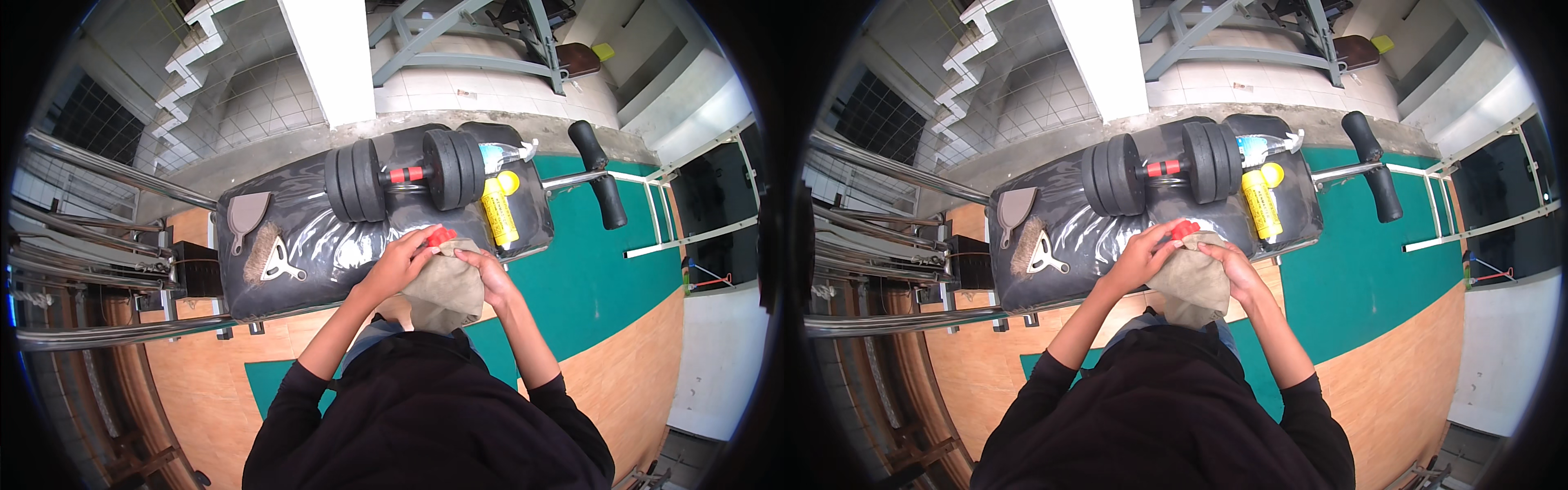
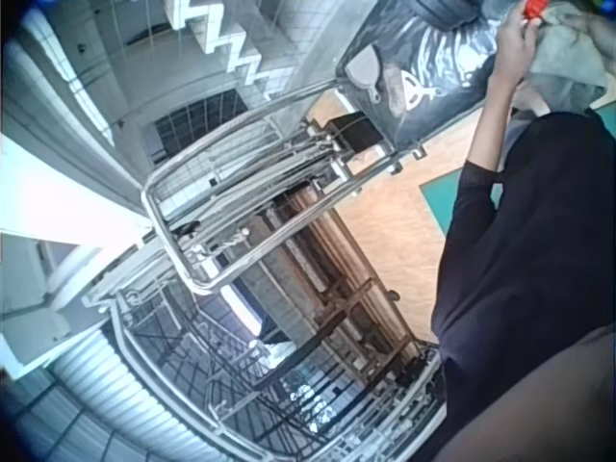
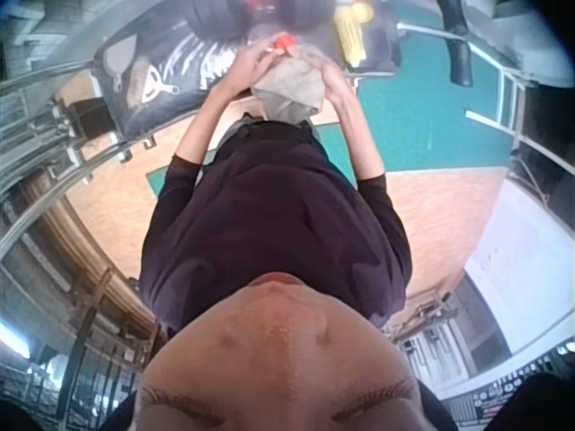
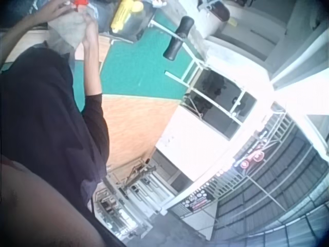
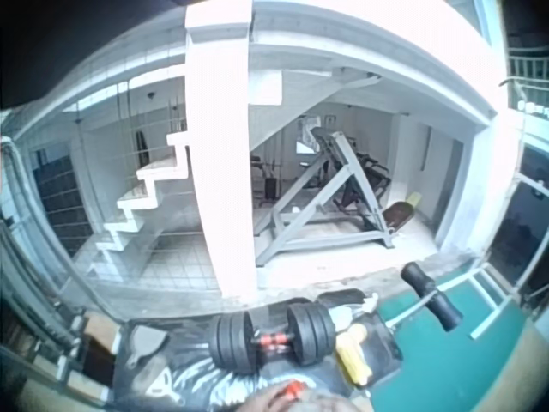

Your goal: The person assembles adjustable dumbbells by placing weight plates onto a bar and securing them with red collars. They then clean the collars with a cloth and place a dustpan and brush on the bench.

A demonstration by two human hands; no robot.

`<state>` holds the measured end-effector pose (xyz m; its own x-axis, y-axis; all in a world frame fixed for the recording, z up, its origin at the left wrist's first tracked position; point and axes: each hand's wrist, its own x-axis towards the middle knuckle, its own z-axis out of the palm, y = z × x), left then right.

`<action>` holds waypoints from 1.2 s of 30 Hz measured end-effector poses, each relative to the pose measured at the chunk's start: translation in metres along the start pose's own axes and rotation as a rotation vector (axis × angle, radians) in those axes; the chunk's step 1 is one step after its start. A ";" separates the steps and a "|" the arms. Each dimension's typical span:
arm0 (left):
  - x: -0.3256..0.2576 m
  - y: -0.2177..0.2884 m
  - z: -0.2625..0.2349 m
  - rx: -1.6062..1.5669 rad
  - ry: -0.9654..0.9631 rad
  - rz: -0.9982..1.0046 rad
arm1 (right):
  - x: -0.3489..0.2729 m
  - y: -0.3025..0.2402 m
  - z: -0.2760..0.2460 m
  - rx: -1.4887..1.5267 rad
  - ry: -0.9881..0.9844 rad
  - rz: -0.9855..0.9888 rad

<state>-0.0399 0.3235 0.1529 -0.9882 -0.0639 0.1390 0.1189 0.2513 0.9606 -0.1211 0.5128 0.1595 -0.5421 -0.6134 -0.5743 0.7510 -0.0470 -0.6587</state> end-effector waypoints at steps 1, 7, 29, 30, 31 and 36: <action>0.001 -0.003 -0.001 -0.067 0.023 -0.040 | 0.001 -0.001 -0.001 0.044 0.006 0.003; 0.004 -0.021 -0.007 -0.638 0.133 -0.386 | -0.006 -0.012 0.006 -0.342 0.218 -0.618; 0.014 0.007 -0.019 -0.595 -0.131 -0.263 | 0.006 0.011 0.009 -0.339 0.075 -0.580; 0.014 0.006 -0.022 -0.582 -0.174 -0.288 | 0.007 0.012 0.005 -0.264 0.055 -0.530; 0.015 0.005 -0.025 -0.569 -0.214 -0.314 | 0.007 0.013 0.002 -0.220 0.024 -0.507; 0.016 0.001 -0.017 -0.481 -0.202 -0.181 | 0.006 0.012 -0.007 -0.199 -0.070 -0.451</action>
<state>-0.0538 0.3069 0.1603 -0.9902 0.1331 -0.0421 -0.0709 -0.2193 0.9731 -0.1179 0.5144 0.1443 -0.7645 -0.6187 -0.1812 0.3576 -0.1730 -0.9177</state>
